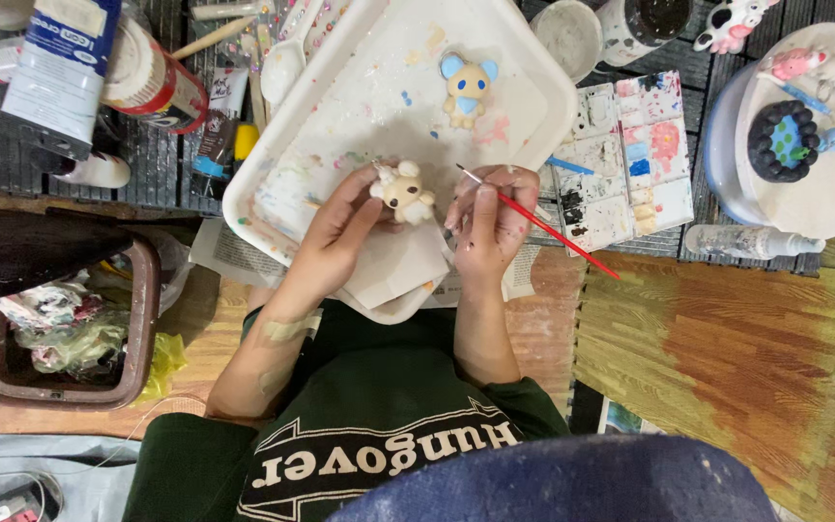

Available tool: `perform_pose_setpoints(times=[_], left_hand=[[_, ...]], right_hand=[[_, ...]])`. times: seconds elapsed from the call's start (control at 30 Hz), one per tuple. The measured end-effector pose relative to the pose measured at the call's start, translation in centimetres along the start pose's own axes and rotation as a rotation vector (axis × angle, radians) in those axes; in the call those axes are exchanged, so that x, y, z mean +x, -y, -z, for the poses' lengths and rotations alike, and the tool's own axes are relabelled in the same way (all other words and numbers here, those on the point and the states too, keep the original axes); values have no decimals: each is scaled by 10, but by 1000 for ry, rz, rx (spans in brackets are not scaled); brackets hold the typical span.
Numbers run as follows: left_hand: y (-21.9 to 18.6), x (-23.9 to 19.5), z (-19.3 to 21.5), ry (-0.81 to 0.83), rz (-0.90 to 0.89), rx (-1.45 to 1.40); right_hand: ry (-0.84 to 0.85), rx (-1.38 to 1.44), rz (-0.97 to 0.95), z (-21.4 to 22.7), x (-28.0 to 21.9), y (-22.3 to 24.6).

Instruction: The person paints a small figurine using a red paintbrush, applying black paint to the eyes and nose. They repeatedly dip the brush into a paint palette and carefully detail the figurine's face.

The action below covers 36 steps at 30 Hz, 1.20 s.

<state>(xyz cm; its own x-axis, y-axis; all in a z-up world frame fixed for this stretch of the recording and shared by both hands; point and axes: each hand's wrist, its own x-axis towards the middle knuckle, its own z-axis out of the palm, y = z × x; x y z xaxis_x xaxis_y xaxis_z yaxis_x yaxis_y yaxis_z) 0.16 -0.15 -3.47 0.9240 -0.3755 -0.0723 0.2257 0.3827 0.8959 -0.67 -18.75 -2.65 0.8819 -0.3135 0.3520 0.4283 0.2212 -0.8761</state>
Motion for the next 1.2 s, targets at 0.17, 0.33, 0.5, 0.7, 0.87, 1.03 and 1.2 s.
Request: perform_pose_setpoints(times=[0.17, 0.33, 0.5, 0.7, 0.87, 1.03, 1.2], left_hand=[[-9, -2, 2, -24, 7, -210], [-7, -1, 3, -13, -46, -265], [-13, -4, -8, -42, -51, -209], [-12, -3, -16, -104, 34, -107], [-12, -3, -18, -139, 31, -85], [-8, -2, -20, -143, 15, -116], [-4, -4, -16, -107, 7, -122]], right_hand=[[62, -3, -60, -3, -2, 4], [35, 78, -85, -4, 2, 13], [-227, 75, -44, 37, 14, 26], [-353, -60, 27, 144, 20, 36], [-439, -465, -11, 219, 4, 43], [-352, -675, -55, 262, -8, 42], [-364, -806, -44, 258, -15, 29]])
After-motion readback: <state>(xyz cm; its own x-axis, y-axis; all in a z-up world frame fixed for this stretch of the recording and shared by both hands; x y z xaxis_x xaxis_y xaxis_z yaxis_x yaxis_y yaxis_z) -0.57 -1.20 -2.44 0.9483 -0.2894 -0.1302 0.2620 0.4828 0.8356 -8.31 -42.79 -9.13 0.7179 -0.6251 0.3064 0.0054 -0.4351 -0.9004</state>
